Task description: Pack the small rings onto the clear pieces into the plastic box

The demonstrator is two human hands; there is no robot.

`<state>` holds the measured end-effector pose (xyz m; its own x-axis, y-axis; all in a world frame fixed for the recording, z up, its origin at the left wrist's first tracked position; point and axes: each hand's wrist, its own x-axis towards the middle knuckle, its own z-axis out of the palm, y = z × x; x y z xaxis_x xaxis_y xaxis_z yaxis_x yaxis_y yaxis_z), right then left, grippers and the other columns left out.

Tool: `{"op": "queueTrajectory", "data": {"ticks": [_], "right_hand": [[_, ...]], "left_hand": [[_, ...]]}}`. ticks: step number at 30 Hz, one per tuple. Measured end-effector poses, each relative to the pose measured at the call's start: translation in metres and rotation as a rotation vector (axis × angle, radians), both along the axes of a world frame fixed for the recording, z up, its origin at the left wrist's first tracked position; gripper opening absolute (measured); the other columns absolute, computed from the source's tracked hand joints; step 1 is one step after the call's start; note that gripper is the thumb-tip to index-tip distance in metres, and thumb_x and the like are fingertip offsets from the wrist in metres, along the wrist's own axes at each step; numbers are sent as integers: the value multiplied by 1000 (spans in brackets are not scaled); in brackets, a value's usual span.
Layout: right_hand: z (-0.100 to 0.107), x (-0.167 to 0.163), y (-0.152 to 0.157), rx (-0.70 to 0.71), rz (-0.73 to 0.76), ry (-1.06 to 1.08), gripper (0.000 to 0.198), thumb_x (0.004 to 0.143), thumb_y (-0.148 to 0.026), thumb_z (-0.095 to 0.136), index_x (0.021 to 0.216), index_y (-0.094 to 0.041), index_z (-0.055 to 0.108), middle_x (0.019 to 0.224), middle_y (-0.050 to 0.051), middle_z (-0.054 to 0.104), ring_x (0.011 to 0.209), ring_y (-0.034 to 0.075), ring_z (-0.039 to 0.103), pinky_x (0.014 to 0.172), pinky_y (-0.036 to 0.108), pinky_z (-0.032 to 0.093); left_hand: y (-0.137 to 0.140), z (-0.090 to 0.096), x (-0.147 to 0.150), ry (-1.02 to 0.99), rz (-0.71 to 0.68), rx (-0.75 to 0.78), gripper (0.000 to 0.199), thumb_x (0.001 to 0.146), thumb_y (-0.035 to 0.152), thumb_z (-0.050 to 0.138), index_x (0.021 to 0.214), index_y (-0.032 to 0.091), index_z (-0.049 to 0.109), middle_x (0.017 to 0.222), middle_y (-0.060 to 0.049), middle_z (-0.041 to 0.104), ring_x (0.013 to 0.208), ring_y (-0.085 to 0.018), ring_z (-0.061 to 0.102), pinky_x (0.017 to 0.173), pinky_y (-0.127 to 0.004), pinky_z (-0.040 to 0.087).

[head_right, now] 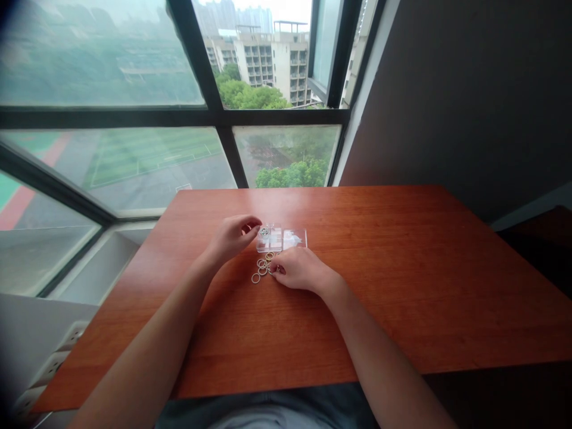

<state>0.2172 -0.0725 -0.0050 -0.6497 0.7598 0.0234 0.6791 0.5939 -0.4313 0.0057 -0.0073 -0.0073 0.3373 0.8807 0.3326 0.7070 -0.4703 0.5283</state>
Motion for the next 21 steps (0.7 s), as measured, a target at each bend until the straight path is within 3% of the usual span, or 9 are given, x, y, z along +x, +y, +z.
{"op": "queueTrajectory", "data": {"ticks": [6, 12, 15, 21], "right_hand": [[1, -4, -4, 44, -71, -88, 14, 79, -20, 57, 75, -22, 70, 75, 2, 70, 66, 14, 55, 56, 26, 26], [0, 2, 2, -176, -11, 260, 11, 74, -13, 59, 76, -18, 69, 64, -3, 61, 57, 8, 48, 56, 20, 32], [4, 4, 5, -283, -52, 453, 10, 77, -15, 59, 79, -15, 69, 61, -4, 56, 55, 7, 45, 52, 19, 33], [6, 5, 7, -295, -127, 513, 7, 74, -14, 61, 75, -15, 68, 56, -5, 52, 53, 6, 42, 50, 18, 31]], "left_hand": [[1, -4, 0, -13, -38, -11, 15, 81, 19, 57, 89, 18, 70, 82, -3, 72, 70, -14, 64, 64, -23, 47], [1, -4, -1, -15, -38, -9, 16, 81, 18, 57, 90, 18, 70, 78, -2, 71, 67, -13, 62, 63, -23, 47], [1, -3, 0, -16, -48, -1, 16, 81, 17, 56, 89, 18, 70, 79, -2, 71, 68, -13, 63, 63, -23, 47], [0, -2, 0, -12, -73, 5, 16, 80, 17, 56, 89, 18, 70, 80, -3, 71, 68, -13, 63, 63, -22, 47]]}}
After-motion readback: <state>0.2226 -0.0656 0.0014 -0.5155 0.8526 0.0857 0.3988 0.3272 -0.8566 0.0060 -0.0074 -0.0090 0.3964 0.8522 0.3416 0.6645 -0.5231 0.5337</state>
